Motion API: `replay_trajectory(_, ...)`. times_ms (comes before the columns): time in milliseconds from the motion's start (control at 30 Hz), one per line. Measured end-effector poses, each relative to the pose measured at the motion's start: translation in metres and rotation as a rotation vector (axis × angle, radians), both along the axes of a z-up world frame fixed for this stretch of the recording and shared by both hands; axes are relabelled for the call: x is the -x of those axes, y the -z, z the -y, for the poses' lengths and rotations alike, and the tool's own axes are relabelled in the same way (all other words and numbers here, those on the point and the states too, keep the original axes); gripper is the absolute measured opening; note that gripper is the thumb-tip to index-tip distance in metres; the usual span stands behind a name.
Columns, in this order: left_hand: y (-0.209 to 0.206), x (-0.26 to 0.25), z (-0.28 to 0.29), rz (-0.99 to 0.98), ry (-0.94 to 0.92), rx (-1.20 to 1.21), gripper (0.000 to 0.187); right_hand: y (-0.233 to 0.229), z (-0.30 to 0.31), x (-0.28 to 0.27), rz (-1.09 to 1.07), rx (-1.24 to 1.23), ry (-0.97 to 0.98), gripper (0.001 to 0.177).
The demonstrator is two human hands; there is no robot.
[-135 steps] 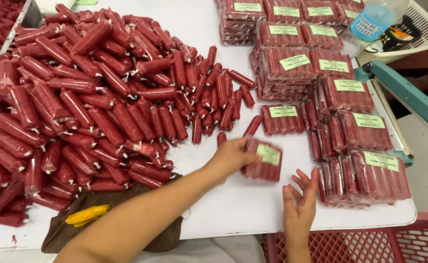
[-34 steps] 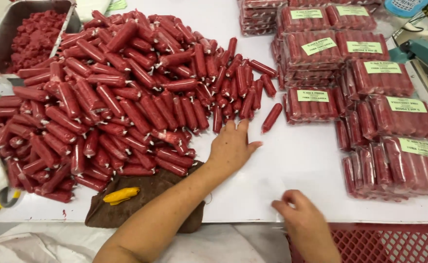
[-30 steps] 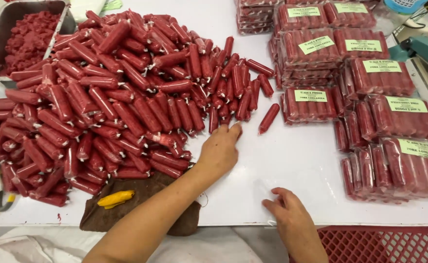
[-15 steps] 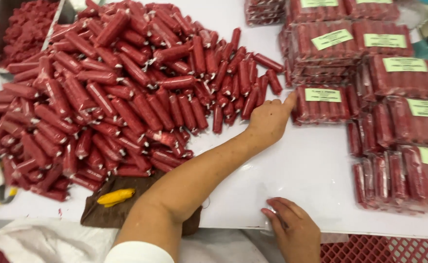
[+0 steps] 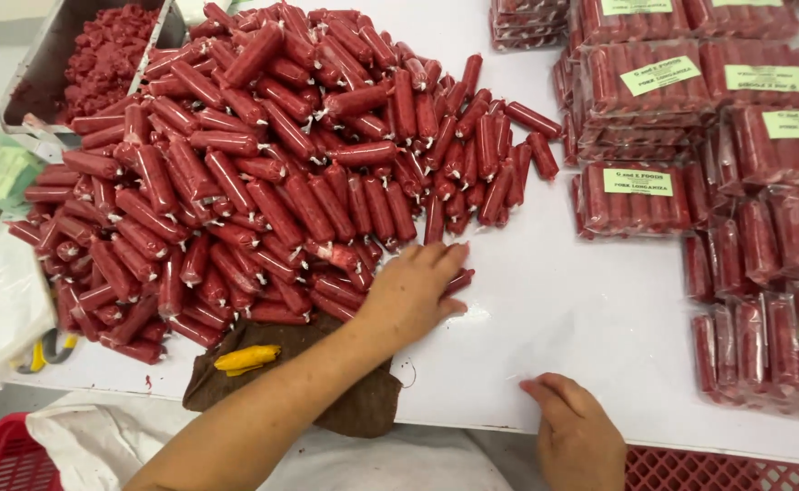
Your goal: The person is picking up small red sausages from a large pile on a table and placing them into clear plastic bags, then sealing the bags using a heat sealer.
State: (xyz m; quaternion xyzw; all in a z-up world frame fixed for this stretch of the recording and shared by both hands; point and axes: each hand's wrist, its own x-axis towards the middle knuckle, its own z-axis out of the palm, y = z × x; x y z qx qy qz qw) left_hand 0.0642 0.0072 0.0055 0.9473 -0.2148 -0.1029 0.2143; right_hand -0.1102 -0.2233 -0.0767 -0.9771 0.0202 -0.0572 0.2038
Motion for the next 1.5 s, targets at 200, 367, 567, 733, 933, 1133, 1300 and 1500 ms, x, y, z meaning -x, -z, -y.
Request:
replay_trajectory(200, 0.036, 0.034, 0.020, 0.327, 0.322, 0.042, 0.050, -0.053, 0.000, -0.014, 0.526, 0.060, 0.001, 0.010)
replay_trajectory(367, 0.002, -0.019, 0.047, 0.273, 0.154, 0.081, 0.044, 0.036, 0.016, -0.005, 0.048, 0.176, -0.007, 0.052)
replay_trajectory(567, 0.067, -0.100, 0.100, 0.652, -0.073, -0.375, 0.066, 0.034, 0.012, -0.008, 0.409, -0.085, -0.050, 0.046)
replay_trajectory(733, 0.054, -0.068, 0.063, 0.440, 0.079, -0.058, 0.030, 0.037, 0.015, -0.012, 0.507, -0.183, -0.095, 0.043)
replay_trajectory(933, 0.025, -0.068, 0.057, 0.372, 0.162, -0.084, 0.026, 0.030, 0.008, -0.016, 0.508, -0.216, -0.099, 0.039)
replay_trajectory(1133, 0.039, -0.149, 0.125, 0.654, 0.352, -0.324, 0.022, 0.017, 0.003, -0.021, 0.538, -0.209, -0.087, 0.030)
replay_trajectory(1300, 0.032, -0.145, 0.115, 0.638, 0.394, -0.314, 0.023, 0.007, 0.002, -0.019, 0.535, -0.195, -0.104, 0.025)
replay_trajectory(1500, -0.031, -0.007, 0.036, 0.190, 0.170, 0.399, 0.012, 0.001, 0.014, -0.011, 0.340, -0.347, -0.054, 0.033)
